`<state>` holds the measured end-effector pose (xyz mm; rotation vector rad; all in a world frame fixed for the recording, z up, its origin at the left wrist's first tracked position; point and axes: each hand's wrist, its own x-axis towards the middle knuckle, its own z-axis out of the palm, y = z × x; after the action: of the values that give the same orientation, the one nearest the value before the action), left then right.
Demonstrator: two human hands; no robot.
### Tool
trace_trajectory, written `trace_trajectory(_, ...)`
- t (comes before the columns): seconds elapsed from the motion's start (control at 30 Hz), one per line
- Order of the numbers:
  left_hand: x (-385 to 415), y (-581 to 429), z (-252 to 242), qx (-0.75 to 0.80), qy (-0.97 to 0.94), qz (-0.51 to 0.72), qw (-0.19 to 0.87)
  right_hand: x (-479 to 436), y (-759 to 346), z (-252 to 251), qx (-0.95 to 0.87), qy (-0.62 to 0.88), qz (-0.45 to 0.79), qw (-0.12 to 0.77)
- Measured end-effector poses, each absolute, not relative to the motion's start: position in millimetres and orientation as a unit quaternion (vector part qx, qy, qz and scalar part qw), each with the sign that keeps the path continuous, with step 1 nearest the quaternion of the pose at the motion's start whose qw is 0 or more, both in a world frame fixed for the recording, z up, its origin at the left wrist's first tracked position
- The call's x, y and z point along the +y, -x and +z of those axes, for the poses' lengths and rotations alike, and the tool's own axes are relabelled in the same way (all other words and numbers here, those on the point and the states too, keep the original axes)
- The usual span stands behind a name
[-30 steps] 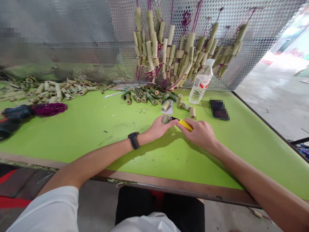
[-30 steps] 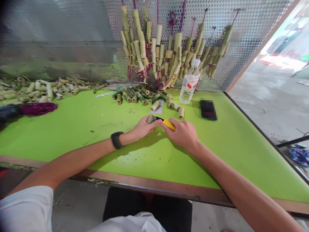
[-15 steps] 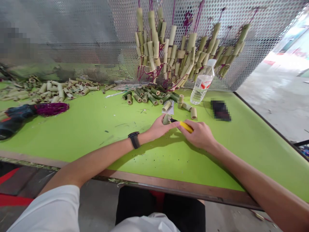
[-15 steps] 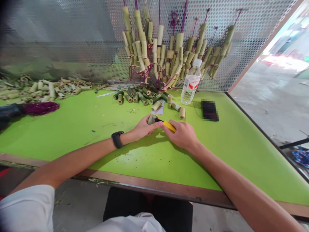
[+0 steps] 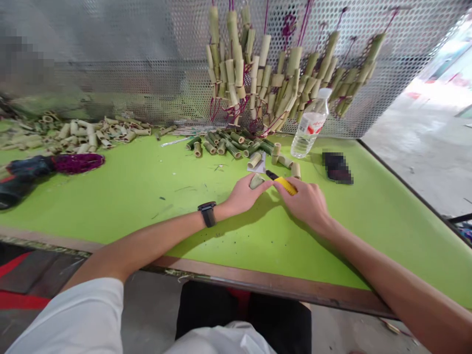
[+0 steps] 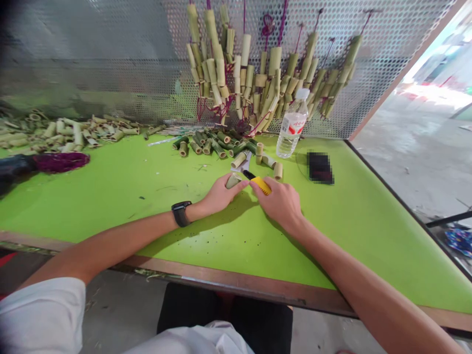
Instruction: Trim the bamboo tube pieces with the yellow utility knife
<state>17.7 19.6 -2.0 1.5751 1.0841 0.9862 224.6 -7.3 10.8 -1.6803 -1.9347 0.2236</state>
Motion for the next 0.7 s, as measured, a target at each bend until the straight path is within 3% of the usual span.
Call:
trace_trajectory(0.17,21.9,-16.4,-5.9,0.452,-0.634,0.409,0.477,-5.0,-230.2,9.3,-0.730,0.607,0.059,0.310)
trace_trajectory(0.43,25.1,-11.4,-7.6,0.412,-0.632,0.388,0.531,-6.6,-229.8,9.2,-0.774,0.569,0.129,0.247)
trace_trajectory(0.7,19.6,-13.7,-1.1,0.438,-0.661,0.397,0.463,-11.3,-225.0,10.2,-0.772,0.573,0.125,0.245)
